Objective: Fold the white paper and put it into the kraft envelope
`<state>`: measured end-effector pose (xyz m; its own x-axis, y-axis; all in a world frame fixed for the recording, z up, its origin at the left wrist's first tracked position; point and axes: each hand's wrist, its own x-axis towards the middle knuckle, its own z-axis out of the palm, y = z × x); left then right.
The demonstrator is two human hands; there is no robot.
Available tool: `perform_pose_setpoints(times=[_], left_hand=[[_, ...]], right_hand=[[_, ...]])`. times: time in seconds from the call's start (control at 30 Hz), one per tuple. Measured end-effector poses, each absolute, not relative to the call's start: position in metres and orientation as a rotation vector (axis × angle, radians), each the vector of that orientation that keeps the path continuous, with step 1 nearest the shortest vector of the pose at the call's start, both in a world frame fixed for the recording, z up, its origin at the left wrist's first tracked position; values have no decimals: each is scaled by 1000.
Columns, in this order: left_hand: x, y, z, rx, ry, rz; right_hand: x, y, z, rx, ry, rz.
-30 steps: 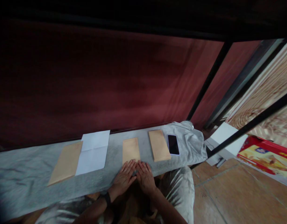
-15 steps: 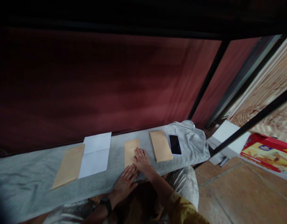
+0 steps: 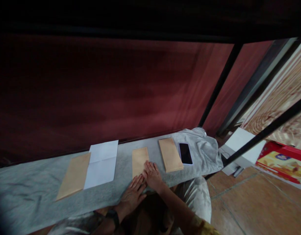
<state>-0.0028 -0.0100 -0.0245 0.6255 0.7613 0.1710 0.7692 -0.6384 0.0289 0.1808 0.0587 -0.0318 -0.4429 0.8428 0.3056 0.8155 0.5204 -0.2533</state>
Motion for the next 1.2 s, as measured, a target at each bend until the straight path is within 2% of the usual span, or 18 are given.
perform_pose_setpoints(times=[0.23,0.57,0.8,1.03,1.13,1.2], left_hand=[[12,-11,-25,-2700,-1388,-225],[68,8,-5,-2436,-1468,51],[83,16,4,-2447,-1540,43],[87,25,26,-2461,-1687,-54],[73,38,57,-2419,-1852,-268],[58,44,75,-2300,-2221,-878]], right_hand=[[218,-15,-43,-1264,-2380,115],[206,-6,-65,-1421,-2031,140],[203,15,-74,-1464,-1770,450],[209,23,-53,-1422,-1450,873],[217,20,-39,-1428,-1321,927],[223,16,-29,-1412,-1317,897]])
